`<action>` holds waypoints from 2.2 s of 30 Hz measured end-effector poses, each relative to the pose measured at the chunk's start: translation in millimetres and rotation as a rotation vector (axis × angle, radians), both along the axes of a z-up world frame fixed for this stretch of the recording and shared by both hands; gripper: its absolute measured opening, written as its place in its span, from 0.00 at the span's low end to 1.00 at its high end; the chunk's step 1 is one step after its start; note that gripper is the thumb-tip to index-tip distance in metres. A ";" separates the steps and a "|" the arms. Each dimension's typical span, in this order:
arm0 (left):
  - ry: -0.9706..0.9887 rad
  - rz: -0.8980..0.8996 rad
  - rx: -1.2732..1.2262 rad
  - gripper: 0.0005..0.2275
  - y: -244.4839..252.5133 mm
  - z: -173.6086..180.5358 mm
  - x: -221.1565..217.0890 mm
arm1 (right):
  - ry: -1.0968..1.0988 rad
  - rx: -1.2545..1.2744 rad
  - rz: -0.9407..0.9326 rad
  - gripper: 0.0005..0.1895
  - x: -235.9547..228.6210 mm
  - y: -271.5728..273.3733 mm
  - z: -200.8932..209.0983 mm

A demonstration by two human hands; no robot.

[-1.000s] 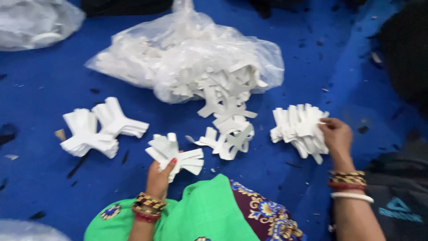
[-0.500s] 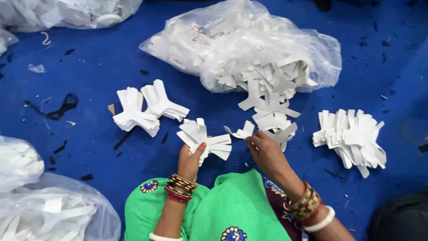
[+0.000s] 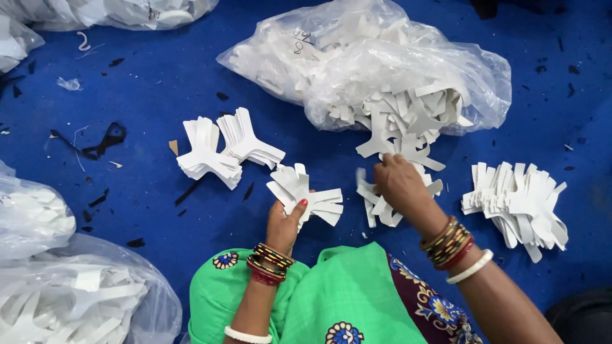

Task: The person sorts and stacks white shoe reinforcement pieces into organized piles on the floor.

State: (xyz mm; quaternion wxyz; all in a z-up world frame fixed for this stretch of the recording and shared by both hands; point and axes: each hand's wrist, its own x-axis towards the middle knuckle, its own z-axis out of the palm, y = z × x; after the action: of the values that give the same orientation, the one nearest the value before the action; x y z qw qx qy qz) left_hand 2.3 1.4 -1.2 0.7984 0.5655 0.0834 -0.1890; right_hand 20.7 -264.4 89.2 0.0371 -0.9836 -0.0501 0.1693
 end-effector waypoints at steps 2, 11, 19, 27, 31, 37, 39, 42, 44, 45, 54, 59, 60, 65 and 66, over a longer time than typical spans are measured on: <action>0.016 -0.002 0.003 0.13 1.1 2.1 -0.1 | 0.031 -0.066 -0.060 0.11 4.8 -13.1 -0.7; 0.027 -0.016 0.031 0.13 -5.1 2.4 1.0 | 0.210 1.002 -0.982 0.17 -83.9 -2.6 -40.6; 0.019 -0.021 0.008 0.13 -3.9 -6.6 0.4 | -0.537 0.368 -0.342 0.14 -60.9 16.0 9.9; -0.004 -0.010 -0.014 0.14 -0.9 -6.0 -1.5 | -0.388 0.098 -0.214 0.06 -34.9 5.5 8.1; 0.016 -0.033 0.025 0.13 -4.2 -1.0 0.4 | -0.154 0.674 -0.669 0.10 -44.1 10.1 38.6; 0.022 -0.021 -0.014 0.13 -0.2 -13.6 -1.3 | -0.061 1.158 -0.871 0.13 -80.7 -9.8 7.6; 0.055 -0.019 -0.016 0.13 -0.2 -11.5 -1.9 | -0.061 1.230 -0.942 0.13 -96.9 -21.2 6.7; 0.068 -0.026 -0.032 0.13 -0.9 -7.3 -2.2 | -0.171 1.240 -1.011 0.13 -124.7 -57.1 3.0; 0.049 -0.019 -0.030 0.14 -0.8 -5.5 -2.1 | -0.379 1.292 -1.063 0.12 -144.7 -88.7 4.1; 0.047 -0.035 -0.042 0.14 -2.4 -3.0 -1.3 | -0.398 1.281 -1.071 0.12 -152.6 -110.7 6.4; 0.112 -0.039 0.046 0.17 -2.5 1.4 0.4 | -0.485 0.799 -1.377 0.11 -187.9 -238.8 -0.8; 0.090 -0.039 0.078 0.16 0.4 0.8 0.9 | -0.378 0.347 -1.206 0.13 -199.2 -257.8 -20.4; 0.090 -0.041 0.080 0.16 0.0 1.0 0.9 | -0.377 0.349 -1.208 0.13 -201.0 -255.5 -21.4; 0.082 -0.026 0.074 0.15 -4.2 1.7 0.3 | -0.755 0.111 -0.945 0.10 -194.7 -208.9 1.9; 0.079 -0.016 0.082 0.15 -4.6 -0.8 -0.1 | -0.753 0.124 -0.939 0.10 -184.7 -187.9 9.5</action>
State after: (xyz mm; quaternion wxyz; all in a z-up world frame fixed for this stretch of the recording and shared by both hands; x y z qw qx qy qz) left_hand 2.2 -3.1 -1.9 0.7692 0.5905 0.1179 -0.2140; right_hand -164.0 -452.3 98.7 0.1446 -0.8889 0.3701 -0.2280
